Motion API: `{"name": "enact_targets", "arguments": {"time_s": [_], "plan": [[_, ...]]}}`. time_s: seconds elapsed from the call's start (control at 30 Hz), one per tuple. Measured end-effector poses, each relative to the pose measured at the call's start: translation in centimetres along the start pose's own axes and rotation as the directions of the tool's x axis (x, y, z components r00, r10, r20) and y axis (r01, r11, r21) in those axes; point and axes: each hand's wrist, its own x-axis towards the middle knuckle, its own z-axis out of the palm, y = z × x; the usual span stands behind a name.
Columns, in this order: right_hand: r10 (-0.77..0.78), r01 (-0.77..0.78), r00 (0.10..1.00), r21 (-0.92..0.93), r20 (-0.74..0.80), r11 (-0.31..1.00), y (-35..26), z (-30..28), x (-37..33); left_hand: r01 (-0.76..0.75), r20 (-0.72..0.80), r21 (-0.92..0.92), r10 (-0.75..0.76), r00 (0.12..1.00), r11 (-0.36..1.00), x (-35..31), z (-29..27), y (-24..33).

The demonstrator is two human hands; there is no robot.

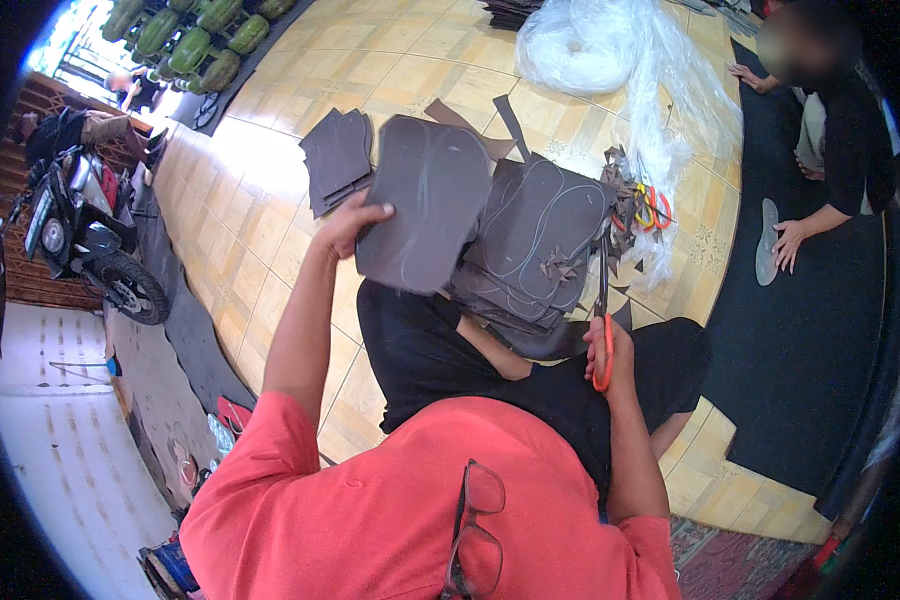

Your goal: The person sits on the floor and uses red-handled scissors to cut a stack of dark brown material along pre-drawn outlines. The person repeatedly cuts the material, separating shaped pieces from the surrounding sheet.

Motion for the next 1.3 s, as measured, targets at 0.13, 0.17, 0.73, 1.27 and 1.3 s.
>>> {"name": "enact_targets", "arguments": {"time_s": [0.13,0.17,0.73,1.27,1.3], "plan": [[0.015,-0.015,1.0,0.022,-0.021,1.0,-0.2,0.2,0.5,0.098,-0.535,0.514,0.229,0.814,0.852,3.6,-2.7,-2.4],[0.029,-0.029,0.999,0.029,-0.015,0.999,-0.3,0.5,0.9,0.209,-0.575,0.712,0.386,0.721,0.67,4.7,-3.4,-4.0],[0.133,-0.121,0.987,0.13,-0.092,0.984,-0.2,0.2,2.5,0.141,-0.209,0.971,0.404,0.891,0.192,7.6,18.0,-10.1],[0.051,-0.042,0.991,0.071,-0.127,0.997,-0.5,0.0,2.0,-0.56,-0.263,0.485,0.723,0.639,0.672,-1.1,16.9,-0.6],[0.038,-0.032,0.989,0.046,-0.143,0.998,-0.8,0.4,1.7,-0.645,-0.29,0.239,0.687,0.666,0.726,-1.9,17.4,-0.5]]}}
